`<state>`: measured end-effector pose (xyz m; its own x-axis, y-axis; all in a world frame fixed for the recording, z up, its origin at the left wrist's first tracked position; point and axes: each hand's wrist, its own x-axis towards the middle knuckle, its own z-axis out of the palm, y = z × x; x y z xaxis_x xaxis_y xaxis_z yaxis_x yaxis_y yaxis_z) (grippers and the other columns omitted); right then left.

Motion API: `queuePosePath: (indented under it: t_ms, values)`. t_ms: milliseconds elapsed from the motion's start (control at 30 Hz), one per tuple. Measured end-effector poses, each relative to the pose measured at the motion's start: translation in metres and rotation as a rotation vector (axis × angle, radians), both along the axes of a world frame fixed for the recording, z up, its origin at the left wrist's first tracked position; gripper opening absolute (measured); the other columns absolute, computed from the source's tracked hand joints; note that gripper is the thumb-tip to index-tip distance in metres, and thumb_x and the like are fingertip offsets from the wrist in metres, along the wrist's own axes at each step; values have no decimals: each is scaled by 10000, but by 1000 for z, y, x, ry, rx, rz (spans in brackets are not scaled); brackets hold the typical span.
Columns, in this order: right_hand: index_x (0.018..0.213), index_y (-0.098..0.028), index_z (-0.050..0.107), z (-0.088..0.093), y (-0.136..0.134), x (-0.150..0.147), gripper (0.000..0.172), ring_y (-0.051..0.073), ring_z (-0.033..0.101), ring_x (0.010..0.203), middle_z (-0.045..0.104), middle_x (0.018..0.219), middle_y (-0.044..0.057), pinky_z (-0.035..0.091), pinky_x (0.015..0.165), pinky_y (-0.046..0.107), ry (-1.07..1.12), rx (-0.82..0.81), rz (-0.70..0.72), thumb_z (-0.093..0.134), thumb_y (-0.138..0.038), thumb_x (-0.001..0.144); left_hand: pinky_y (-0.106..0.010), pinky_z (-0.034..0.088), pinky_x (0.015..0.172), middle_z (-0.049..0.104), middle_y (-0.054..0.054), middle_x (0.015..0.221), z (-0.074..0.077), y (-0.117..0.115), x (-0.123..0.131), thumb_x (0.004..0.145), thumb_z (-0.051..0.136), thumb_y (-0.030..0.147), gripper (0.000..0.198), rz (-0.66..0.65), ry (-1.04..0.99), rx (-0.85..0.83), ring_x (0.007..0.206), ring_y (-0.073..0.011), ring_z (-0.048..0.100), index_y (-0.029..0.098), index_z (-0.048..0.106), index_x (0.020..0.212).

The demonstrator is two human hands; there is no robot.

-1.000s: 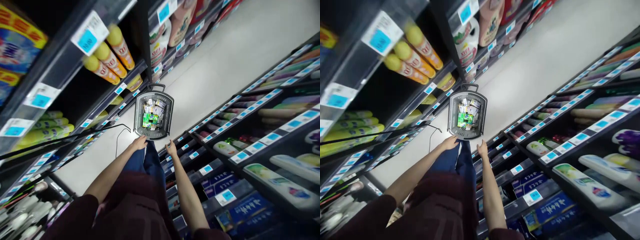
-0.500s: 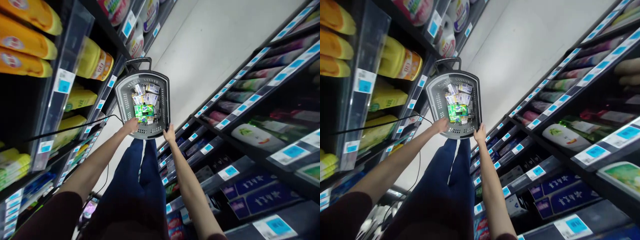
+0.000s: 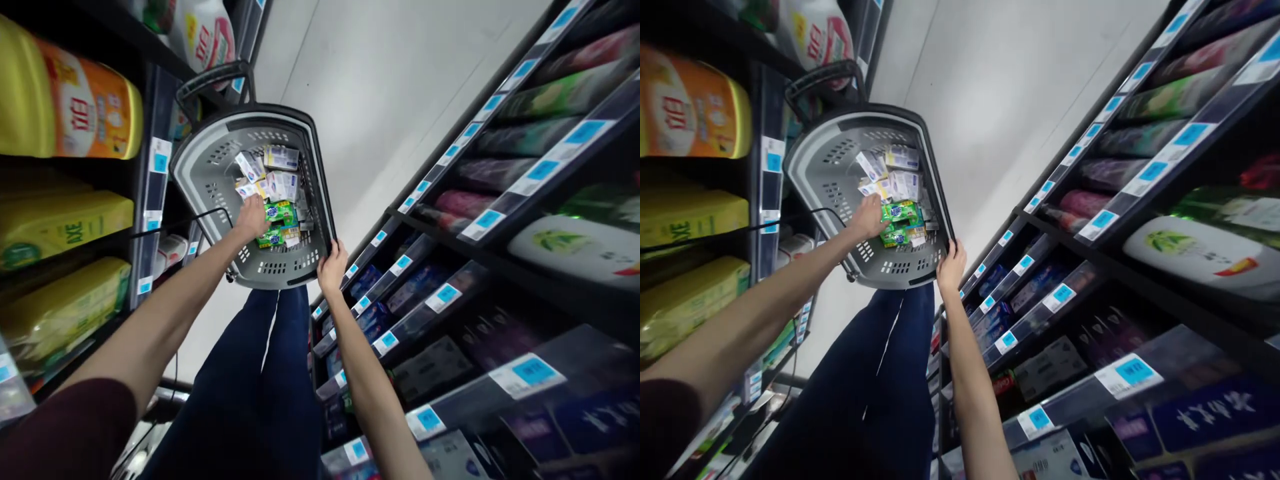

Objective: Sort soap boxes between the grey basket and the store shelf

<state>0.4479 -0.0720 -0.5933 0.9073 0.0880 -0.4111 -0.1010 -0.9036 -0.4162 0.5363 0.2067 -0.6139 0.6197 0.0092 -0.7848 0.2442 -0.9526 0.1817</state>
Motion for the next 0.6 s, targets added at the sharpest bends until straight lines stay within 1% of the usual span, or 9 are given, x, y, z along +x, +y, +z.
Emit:
queuePosePath:
  t_ms: [100,167,233,300,367,433,500,567,600]
  values:
    - [1423,-94,421,-20,-2,-6,488,287,396,1352,457,1408,227,392,1128,526,-70,13,-16,389,-100,936,-516,285,1202,242,-316,1579,-41,0,11,764,781,317,1031,9,-66,1,1479,-436,225,-38,163,1508]
    - [1415,-107,424,-28,-2,-10,499,293,406,1333,456,1396,221,400,1117,536,-113,12,-30,400,-75,918,-512,237,1223,238,-328,1574,-67,-1,21,721,838,333,1125,25,-102,0,1484,-446,208,-58,137,1508]
    - [1419,-117,418,-33,-2,-13,522,304,403,1334,439,1403,217,397,1114,551,-135,8,-42,411,-60,900,-508,223,1228,263,-319,1562,-87,-3,31,691,874,360,1166,43,-129,-13,1476,-443,221,-60,150,1504]
    - [1440,-132,395,-35,-1,-15,558,313,389,1350,415,1424,214,388,1117,570,-122,14,-48,416,-54,888,-503,256,1215,310,-298,1540,-99,-8,40,697,877,389,1157,61,-144,-14,1446,-413,280,-50,165,1497]
    - [1462,-148,370,-36,-1,-15,592,314,376,1363,395,1444,208,382,1121,577,-105,19,-51,410,-48,880,-502,322,1179,376,-275,1500,-103,-13,46,732,854,394,1115,71,-160,22,1386,-374,368,-38,163,1492]
    - [1466,-155,361,-35,-2,-14,601,306,383,1354,392,1449,200,393,1119,561,-114,13,-47,400,-39,878,-500,394,1124,428,-261,1456,-99,-16,51,730,854,372,1116,43,-166,72,1321,-360,444,-28,146,1496]
    - [1453,-150,371,-35,-2,-13,589,301,402,1330,403,1436,194,415,1107,540,-141,-2,-35,400,-33,877,-490,438,1078,457,-241,1431,-90,-15,55,650,905,331,1144,-13,-166,90,1278,-367,487,4,200,1489]
    - [1440,-143,386,-34,-1,-13,584,304,417,1309,413,1423,195,426,1092,536,-149,-18,-26,407,-25,868,-488,426,1082,480,-221,1411,-80,-12,57,577,942,298,1104,-83,-167,85,1263,-365,497,24,305,1437]
    - [1438,-141,390,-34,-1,-13,591,307,417,1306,414,1422,197,423,1090,541,-139,-22,-25,413,-22,859,-494,403,1099,488,-216,1399,-74,-11,57,566,946,299,1060,-118,-179,84,1266,-363,492,25,350,1399]
